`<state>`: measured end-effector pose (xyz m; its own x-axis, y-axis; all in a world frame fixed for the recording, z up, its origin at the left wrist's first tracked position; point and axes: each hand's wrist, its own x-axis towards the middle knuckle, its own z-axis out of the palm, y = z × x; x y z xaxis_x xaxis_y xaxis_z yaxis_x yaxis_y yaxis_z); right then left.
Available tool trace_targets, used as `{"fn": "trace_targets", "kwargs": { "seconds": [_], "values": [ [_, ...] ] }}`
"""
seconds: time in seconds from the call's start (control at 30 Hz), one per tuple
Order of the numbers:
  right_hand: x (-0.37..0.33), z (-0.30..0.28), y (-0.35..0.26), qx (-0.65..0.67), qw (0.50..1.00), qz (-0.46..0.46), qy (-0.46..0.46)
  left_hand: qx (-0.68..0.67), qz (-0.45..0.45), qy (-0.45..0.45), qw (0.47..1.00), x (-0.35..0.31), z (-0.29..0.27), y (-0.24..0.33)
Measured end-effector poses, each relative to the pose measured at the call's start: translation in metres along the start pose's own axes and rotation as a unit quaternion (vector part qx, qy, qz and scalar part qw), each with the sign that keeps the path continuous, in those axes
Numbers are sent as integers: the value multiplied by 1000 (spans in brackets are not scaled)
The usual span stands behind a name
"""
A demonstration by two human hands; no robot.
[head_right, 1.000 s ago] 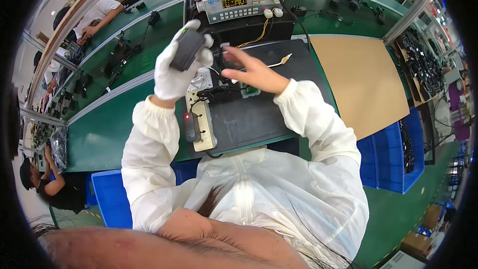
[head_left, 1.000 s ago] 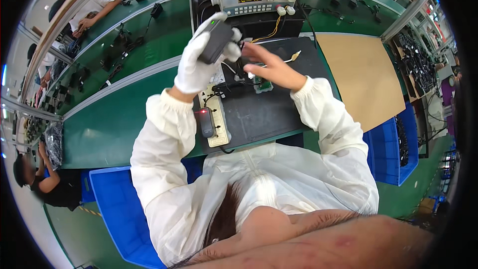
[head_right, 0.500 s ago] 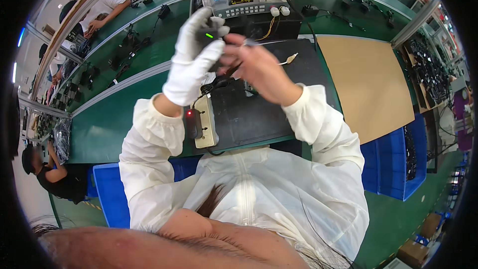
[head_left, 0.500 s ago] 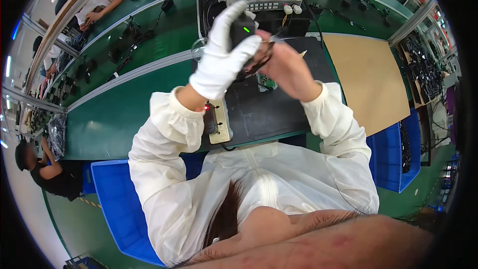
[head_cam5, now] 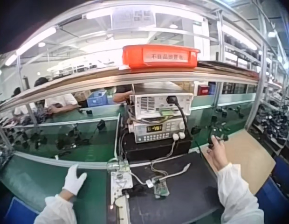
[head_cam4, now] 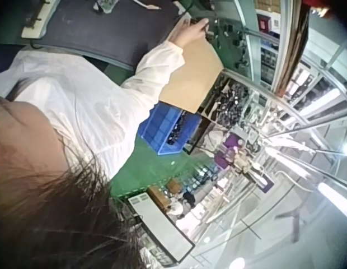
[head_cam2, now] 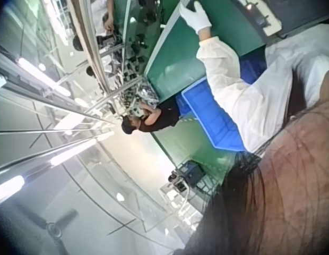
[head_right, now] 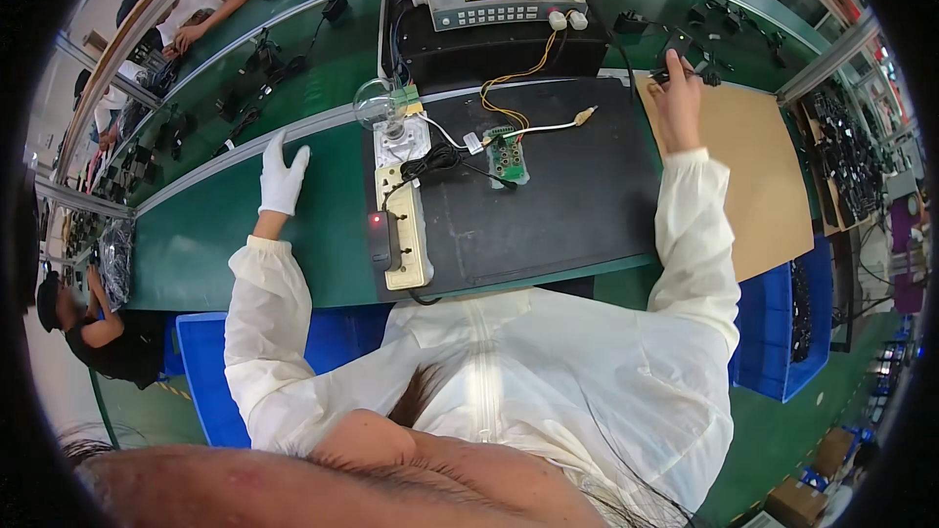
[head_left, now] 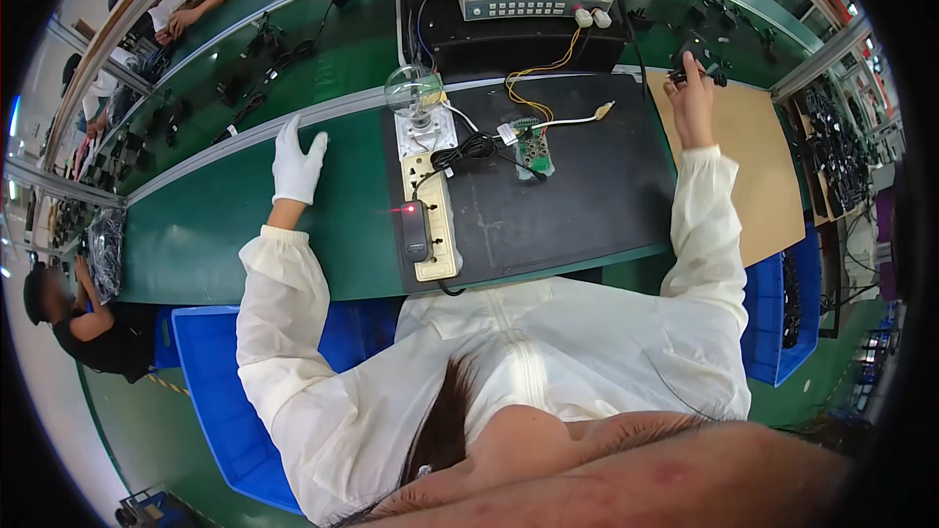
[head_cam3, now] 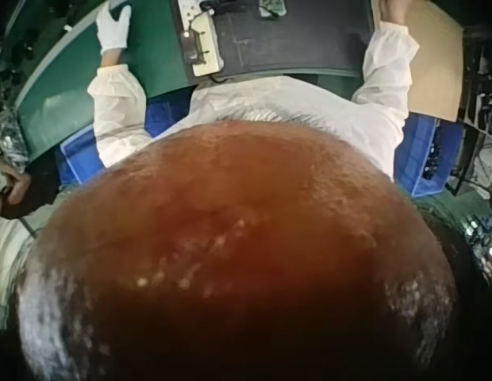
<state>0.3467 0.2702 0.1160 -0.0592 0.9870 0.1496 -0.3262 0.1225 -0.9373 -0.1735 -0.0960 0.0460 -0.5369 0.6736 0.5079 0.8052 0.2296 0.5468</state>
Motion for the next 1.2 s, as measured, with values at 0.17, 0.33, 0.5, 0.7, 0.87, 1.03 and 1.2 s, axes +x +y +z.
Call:
{"fn": "trace_targets", "kwargs": {
  "seconds": [0.17, 0.33, 0.5, 0.7, 0.87, 1.03, 1.2],
  "values": [
    [105, -41, 58, -50, 984, 171, -29, 252, -11, -12, 967, 2, 12, -38],
    [124, -13, 49, -488, 865, 76, -90, 272, -14, 16, 962, 18, 23, -34],
    [93, 1, 52, -568, 790, -219, -74, 295, -59, 63, 952, 35, 18, -62],
    [-26, 27, 18, -369, 908, -130, -150, 312, -160, 154, 924, 75, 11, -105],
    [-122, 27, 36, -313, 926, -23, -208, 314, -231, 89, 917, 112, 1, -101],
    [-135, 34, 43, -424, 852, -166, -259, 268, -284, 3, 921, 121, -6, -89],
    [-129, 39, 39, -375, 882, -85, -272, -6, -263, 144, 954, 92, -12, -121]
  ]
}}
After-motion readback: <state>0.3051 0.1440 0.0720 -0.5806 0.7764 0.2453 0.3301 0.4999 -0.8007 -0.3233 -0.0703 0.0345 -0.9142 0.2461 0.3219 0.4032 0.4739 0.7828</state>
